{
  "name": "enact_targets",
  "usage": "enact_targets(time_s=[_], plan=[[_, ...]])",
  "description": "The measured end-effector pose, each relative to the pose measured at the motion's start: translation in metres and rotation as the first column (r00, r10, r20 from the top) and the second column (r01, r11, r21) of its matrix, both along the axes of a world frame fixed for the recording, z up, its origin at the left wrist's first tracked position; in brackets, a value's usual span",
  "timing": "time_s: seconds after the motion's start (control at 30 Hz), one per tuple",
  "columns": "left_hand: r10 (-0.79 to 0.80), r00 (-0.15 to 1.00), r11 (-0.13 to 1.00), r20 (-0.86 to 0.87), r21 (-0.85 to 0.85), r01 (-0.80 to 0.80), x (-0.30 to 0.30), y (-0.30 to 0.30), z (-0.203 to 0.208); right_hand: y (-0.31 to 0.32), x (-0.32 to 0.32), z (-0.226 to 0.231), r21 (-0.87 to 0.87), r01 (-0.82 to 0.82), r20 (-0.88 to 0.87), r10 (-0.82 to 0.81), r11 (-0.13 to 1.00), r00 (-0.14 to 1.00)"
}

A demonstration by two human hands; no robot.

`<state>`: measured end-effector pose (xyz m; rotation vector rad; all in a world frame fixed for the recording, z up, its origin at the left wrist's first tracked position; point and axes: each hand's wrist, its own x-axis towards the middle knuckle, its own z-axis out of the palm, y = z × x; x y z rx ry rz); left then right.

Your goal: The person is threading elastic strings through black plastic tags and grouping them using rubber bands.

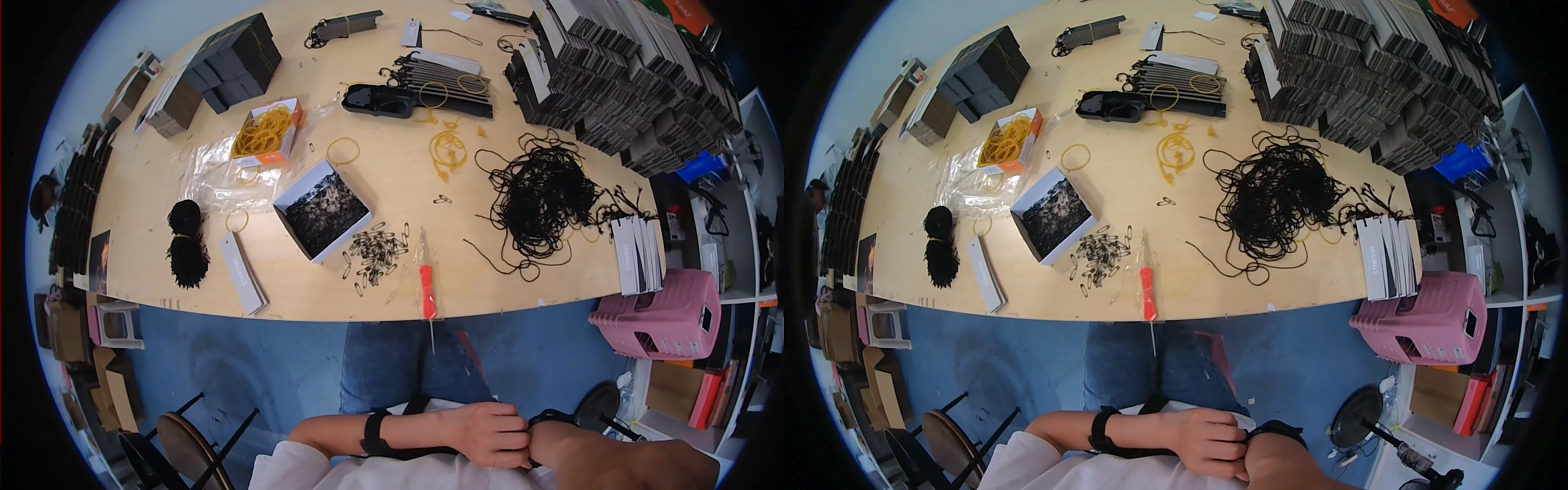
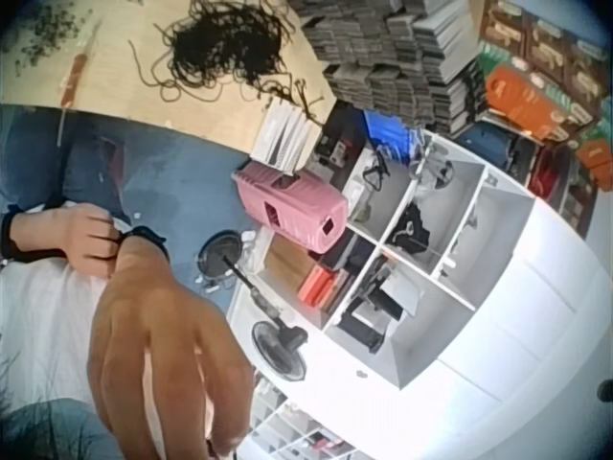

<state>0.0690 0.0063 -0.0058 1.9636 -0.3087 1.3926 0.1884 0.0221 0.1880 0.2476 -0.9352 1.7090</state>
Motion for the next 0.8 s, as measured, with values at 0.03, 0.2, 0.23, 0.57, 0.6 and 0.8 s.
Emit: enact_targets(time_s=[0.03,0.2,0.23,0.57,0.6,0.8], plan=[[-0.001,1.000,1.000,0.000,0.001,0.001,0.001,0.000,0.000,0.000,0.000,-0.001,0.001,0.001,0.000,-0.001,1.000,1.000],[0.005,1.000,1.000,-0.016,0.007,-0.005,-0.003,0.000,-0.003,0.021,-0.019,-0.031,0.339,0.097,-0.235,-0.016,0.936,0.972],[-0.001,1.000,1.000,-0.012,0.008,0.001,-0.002,0.000,-0.003,0.016,-0.015,-0.024,0.340,0.102,-0.231,-0.022,0.935,0.973],[0.009,1.000,1.000,-0.022,0.009,-0.009,-0.005,0.000,-0.004,-0.007,-0.001,0.006,-0.113,0.105,0.121,-0.091,0.988,0.988],[0.015,1.000,1.000,-0.023,0.010,-0.015,-0.005,0.000,-0.004,-0.008,0.002,0.008,-0.080,0.066,0.175,-0.051,0.995,0.983],[0.001,1.000,1.000,-0.020,0.009,-0.001,-0.007,0.003,-0.001,-0.013,0.002,0.014,-0.160,0.109,0.200,-0.075,0.981,0.977]])
